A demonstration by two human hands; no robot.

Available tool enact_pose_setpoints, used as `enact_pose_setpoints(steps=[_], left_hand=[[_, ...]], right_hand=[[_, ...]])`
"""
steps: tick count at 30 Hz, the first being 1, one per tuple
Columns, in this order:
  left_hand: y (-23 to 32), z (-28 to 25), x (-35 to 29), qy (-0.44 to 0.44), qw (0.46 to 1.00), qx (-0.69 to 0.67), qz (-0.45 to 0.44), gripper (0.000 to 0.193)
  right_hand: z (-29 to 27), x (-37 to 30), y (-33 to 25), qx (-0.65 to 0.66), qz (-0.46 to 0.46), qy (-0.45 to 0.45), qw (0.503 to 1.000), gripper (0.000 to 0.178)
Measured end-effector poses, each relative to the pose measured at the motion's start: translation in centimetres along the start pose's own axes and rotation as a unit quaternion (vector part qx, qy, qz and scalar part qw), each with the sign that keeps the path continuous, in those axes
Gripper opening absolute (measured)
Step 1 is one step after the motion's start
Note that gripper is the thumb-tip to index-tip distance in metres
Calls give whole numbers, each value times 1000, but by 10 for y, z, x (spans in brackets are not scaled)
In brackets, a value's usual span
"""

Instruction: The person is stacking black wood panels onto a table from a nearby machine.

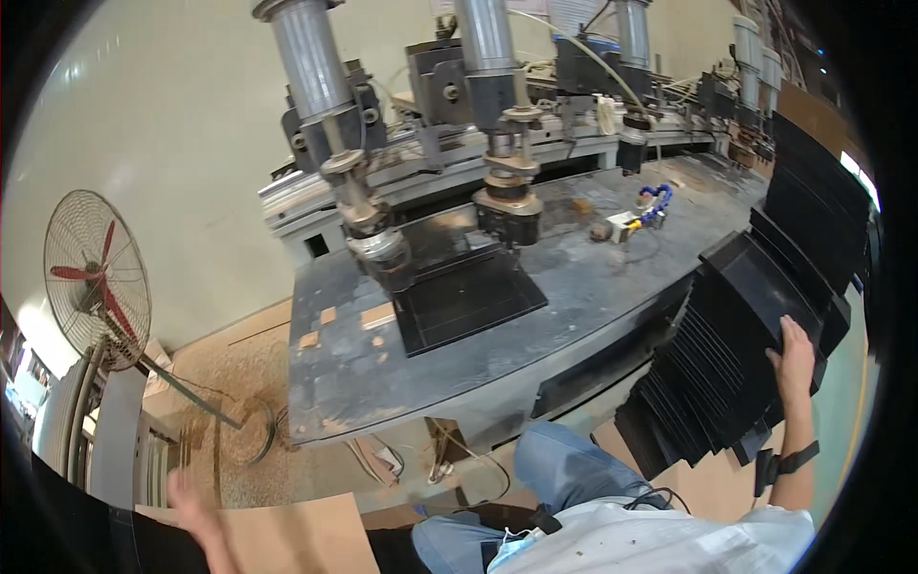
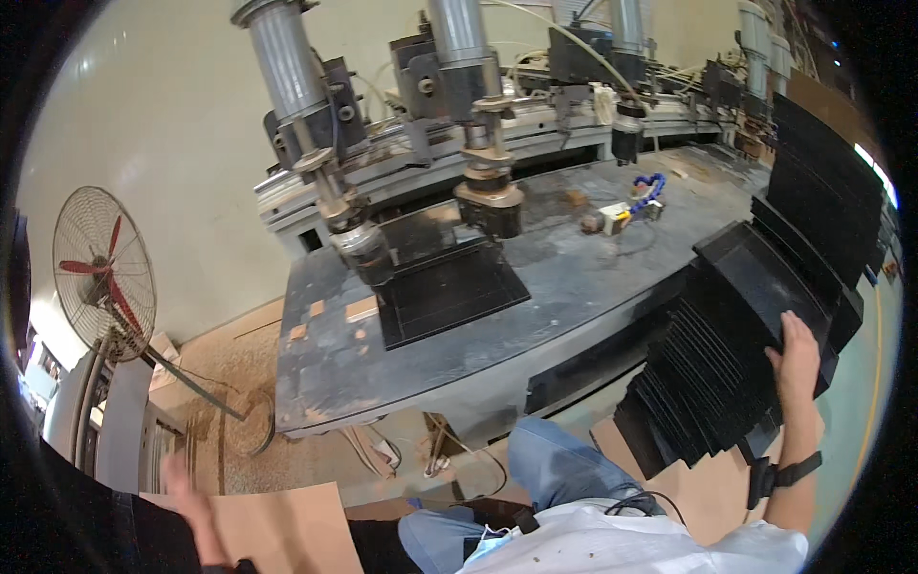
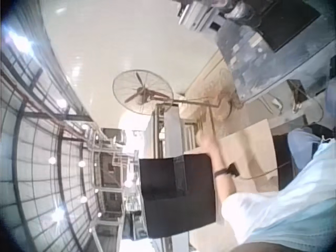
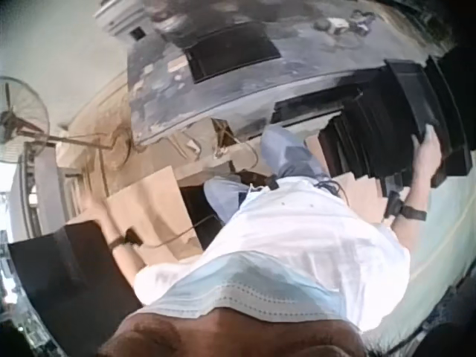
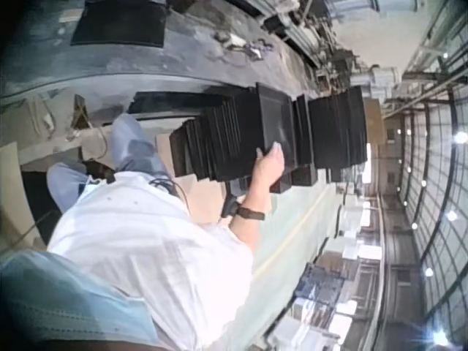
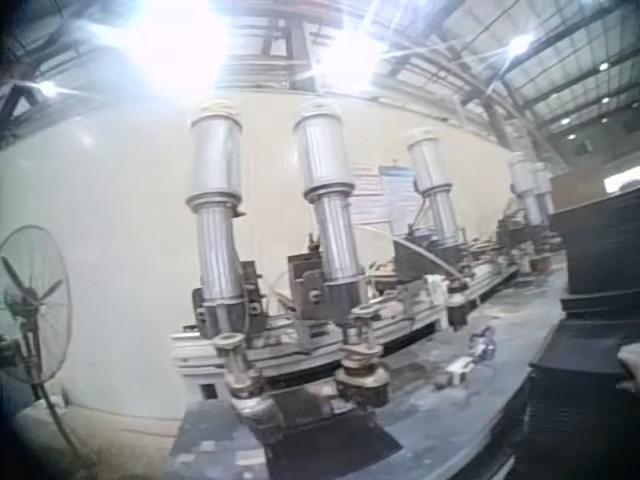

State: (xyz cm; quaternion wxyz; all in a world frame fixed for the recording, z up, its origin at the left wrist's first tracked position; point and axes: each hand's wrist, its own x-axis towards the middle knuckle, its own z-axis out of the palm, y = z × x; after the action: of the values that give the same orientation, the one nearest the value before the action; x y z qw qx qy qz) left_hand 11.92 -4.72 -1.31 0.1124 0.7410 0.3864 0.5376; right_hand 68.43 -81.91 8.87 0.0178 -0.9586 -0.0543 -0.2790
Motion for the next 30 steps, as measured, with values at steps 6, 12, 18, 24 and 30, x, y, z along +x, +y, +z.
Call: enact_pose_setpoints(steps=[6, 12, 18, 24, 30], left_hand=[[313, 306, -52, -312, 865, -47, 390, 53], [352, 387, -91, -386, 878, 143, 245, 87], [344, 276, -129, -384, 856, 40, 343, 54], [291, 101, -139, -263, 859, 86, 431, 36], [254, -66, -109, -172, 854, 344, 351, 25]], right_hand=[[-30, -16, -93, 61, -243, 92, 964, 49], [2, 35, -205, 264, -400, 82, 874, 47], [90, 54, -297, 301, -459, 56, 834, 40], [165, 63, -366, 289, -488, -54, 822, 43], [175, 76, -417, 306, -508, -105, 798, 49]])
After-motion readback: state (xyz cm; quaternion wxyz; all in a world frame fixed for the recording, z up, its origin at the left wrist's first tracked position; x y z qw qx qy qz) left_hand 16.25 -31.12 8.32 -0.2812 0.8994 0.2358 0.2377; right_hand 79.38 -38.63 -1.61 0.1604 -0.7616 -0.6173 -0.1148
